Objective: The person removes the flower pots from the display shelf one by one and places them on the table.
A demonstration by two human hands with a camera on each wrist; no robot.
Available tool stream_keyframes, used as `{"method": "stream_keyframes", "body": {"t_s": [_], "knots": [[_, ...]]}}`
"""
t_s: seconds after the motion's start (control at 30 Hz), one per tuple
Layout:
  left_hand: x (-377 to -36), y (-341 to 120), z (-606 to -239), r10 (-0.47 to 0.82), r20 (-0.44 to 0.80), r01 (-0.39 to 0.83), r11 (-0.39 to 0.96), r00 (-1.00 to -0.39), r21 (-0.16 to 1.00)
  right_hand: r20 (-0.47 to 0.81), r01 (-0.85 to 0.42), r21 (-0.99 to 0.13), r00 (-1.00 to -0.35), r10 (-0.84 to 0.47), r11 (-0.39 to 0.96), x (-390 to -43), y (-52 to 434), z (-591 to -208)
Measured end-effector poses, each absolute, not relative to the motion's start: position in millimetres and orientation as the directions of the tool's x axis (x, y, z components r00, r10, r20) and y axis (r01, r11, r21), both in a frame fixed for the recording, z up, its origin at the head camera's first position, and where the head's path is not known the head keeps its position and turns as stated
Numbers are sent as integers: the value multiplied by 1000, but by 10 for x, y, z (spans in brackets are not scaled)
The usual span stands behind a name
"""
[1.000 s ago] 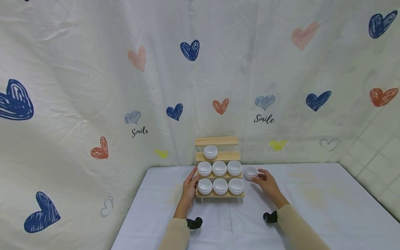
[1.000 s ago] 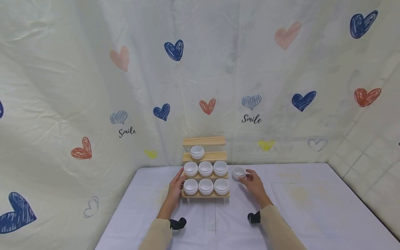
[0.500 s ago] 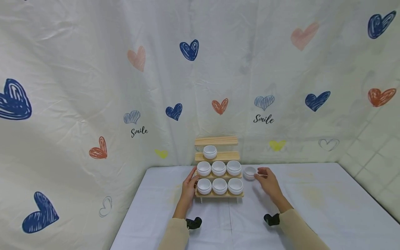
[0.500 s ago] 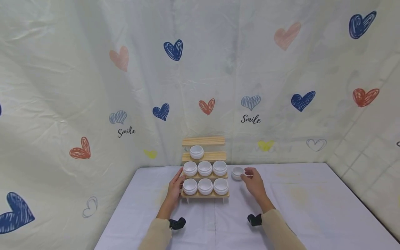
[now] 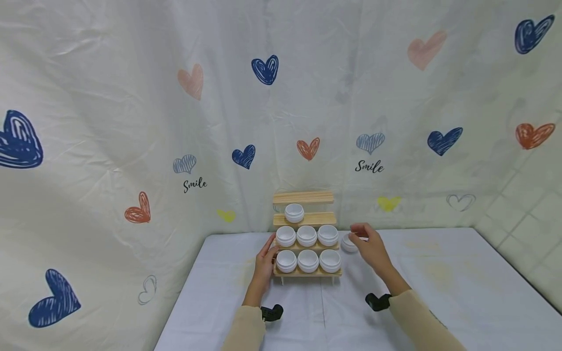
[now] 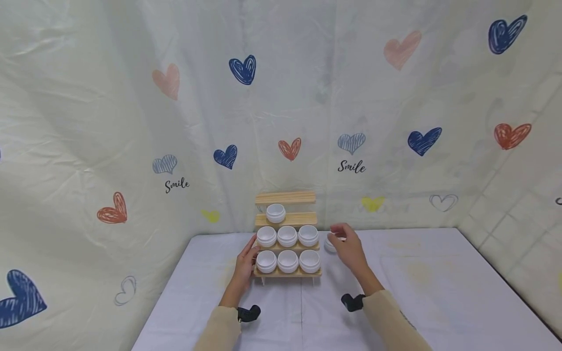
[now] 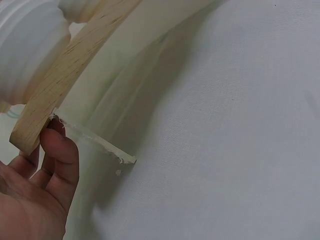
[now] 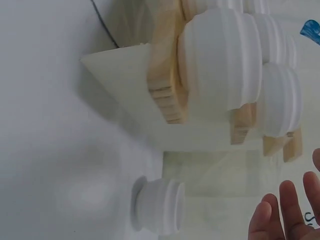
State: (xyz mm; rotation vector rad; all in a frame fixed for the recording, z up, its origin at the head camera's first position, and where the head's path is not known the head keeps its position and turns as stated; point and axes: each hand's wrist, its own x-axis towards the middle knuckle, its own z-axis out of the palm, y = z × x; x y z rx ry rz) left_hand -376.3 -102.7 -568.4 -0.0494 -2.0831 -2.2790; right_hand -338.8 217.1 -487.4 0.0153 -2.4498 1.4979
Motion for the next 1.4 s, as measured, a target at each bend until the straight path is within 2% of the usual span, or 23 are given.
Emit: {"method": "stream_keyframes", "body": {"t_s": [0.23, 0.47, 0.8, 1.4], "knots": [[-3674, -1078, -5559, 35, 36, 33, -84, -999, 996, 281, -219, -870, -957, 78, 441, -3329, 1999, -4670], [-3723, -1095, -5695, -37, 44, 47, -79, -998, 996, 267, -241, -886, -964, 10, 397, -3322, 1744, -4464], [-3745, -1035, -5766, -42, 79, 81, -63, -996, 995, 307, -303, -888, -951, -45, 345, -3342, 1623, -4317], [-3774, -1010, -5701, -34, 67, 70, -73, -997, 995, 257, -265, -908, -964, -70, 323, -3613, 1424, -4221]]}}
